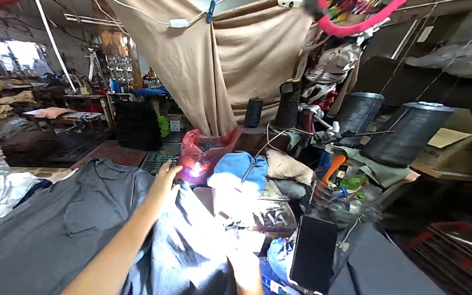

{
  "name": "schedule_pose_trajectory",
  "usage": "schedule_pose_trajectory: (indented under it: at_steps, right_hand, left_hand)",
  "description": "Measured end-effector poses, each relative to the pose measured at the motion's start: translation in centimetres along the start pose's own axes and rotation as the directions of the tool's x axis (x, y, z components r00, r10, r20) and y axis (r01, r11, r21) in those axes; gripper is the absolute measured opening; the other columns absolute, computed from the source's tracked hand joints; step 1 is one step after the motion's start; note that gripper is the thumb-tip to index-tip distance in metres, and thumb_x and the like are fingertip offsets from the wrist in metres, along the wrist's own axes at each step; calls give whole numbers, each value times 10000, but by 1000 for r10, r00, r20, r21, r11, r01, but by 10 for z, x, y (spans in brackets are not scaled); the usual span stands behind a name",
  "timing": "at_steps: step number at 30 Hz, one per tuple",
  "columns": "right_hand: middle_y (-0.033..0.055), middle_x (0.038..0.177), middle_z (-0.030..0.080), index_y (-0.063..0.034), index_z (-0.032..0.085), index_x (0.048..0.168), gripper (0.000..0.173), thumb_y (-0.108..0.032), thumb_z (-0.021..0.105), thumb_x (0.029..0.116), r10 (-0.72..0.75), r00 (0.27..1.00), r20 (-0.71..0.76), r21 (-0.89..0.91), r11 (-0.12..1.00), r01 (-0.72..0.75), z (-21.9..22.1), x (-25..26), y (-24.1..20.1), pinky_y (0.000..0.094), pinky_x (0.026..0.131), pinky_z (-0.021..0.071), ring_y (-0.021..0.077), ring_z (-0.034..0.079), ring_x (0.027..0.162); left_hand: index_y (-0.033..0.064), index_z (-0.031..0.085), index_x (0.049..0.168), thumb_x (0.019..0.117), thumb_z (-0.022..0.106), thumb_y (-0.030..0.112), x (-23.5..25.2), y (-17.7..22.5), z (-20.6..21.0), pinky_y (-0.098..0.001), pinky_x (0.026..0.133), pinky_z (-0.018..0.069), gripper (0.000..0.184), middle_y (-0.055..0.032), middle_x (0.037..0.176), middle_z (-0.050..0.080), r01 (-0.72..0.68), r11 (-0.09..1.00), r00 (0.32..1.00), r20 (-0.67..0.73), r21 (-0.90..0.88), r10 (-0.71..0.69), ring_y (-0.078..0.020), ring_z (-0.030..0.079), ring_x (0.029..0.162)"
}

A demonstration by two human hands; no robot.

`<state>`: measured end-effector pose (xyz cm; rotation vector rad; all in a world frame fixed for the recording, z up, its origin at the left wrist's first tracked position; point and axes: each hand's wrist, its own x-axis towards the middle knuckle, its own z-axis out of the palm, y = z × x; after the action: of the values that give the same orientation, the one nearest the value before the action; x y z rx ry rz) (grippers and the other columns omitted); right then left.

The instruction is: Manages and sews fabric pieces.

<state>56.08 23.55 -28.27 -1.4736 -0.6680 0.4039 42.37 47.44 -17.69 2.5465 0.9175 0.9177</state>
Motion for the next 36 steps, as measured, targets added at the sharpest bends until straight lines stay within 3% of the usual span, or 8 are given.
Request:
schedule_pose_trajectory:
  at_steps: [2, 4, 6, 9, 14, 20, 31, 36]
  right_hand:
    - [100, 872, 724, 64, 731, 1017, 172, 4, 726, 856, 27, 999, -39, -33, 999, -28, 1, 5, 7, 294, 782, 568, 99, 679, 817]
    - [139, 993, 736, 66, 702, 1175, 316, 8, 699, 864, 22, 1000, 1, -49, 999, -22, -4, 2, 13, 314, 834, 577, 125, 696, 885]
    - [130, 996, 724, 60, 635, 1258, 406, -11, 716, 867, 55, 997, 49, -24, 998, -54, -11, -5, 17, 299, 773, 586, 107, 685, 817]
    - [65, 844, 690, 59, 682, 1081, 222, -58, 715, 896, 71, 977, 200, -39, 997, -65, -26, -21, 23, 248, 610, 531, 53, 598, 642]
    - [19, 798, 686, 26, 733, 926, 107, -69, 684, 917, 13, 944, 331, -73, 997, 11, -37, -30, 38, 212, 687, 513, 7, 597, 705]
    - [57, 802, 706, 21, 755, 910, 114, -76, 696, 907, -30, 969, 246, -144, 987, 68, -28, -10, 22, 251, 741, 524, 57, 629, 745]
    - [3, 717, 662, -28, 736, 820, 112, -121, 726, 882, -15, 992, 128, -131, 991, 32, -19, 4, 28, 248, 673, 501, 31, 598, 681]
    - [150, 871, 730, 50, 748, 950, 221, -161, 683, 940, -48, 916, 397, -199, 970, 137, -49, -28, 39, 413, 814, 569, 212, 699, 830]
  left_hand:
    - [13, 640, 1334, 968, 640, 102, -37, 36, 22, -486, 1147, 439, 377, -210, 1450, 562, -39, 997, 999, -4, -68, 39, -338, 533, 1365]
    - [-12, 640, 1340, 1003, 595, 177, -80, 73, 31, -450, 1174, 392, 389, -185, 1397, 623, 4, 993, 960, 280, -115, 29, -309, 549, 1357]
    - [90, 714, 1300, 1014, 550, 234, -121, 66, 68, -488, 1104, 457, 359, -93, 1331, 697, -209, 974, 963, 153, -84, 220, -273, 634, 1271]
    - [252, 749, 1246, 1031, 490, 308, -145, 43, 103, -463, 968, 520, 340, 22, 1260, 733, -388, 879, 895, -114, 277, 431, -195, 684, 1146]
    - [201, 789, 1058, 1014, 478, 358, -133, 42, 105, -536, 962, 530, 351, -34, 1121, 762, -302, 882, 936, -63, 363, 347, -265, 705, 1086]
    - [125, 636, 1400, 1036, 481, 341, -98, 52, 96, -630, 1101, 420, 451, -160, 1455, 595, -193, 935, 967, 222, 299, 128, -384, 549, 1357]
    - [128, 373, 1596, 1061, 406, 438, -60, 61, 83, -607, 1246, 132, 619, -91, 1661, 342, 5, 968, 877, 465, 250, -124, -298, 277, 1549]
    - [84, 646, 1360, 968, 557, 441, -74, 63, 87, -702, 1130, 313, 538, -190, 1432, 595, -107, 934, 991, -36, 340, 127, -402, 538, 1353]
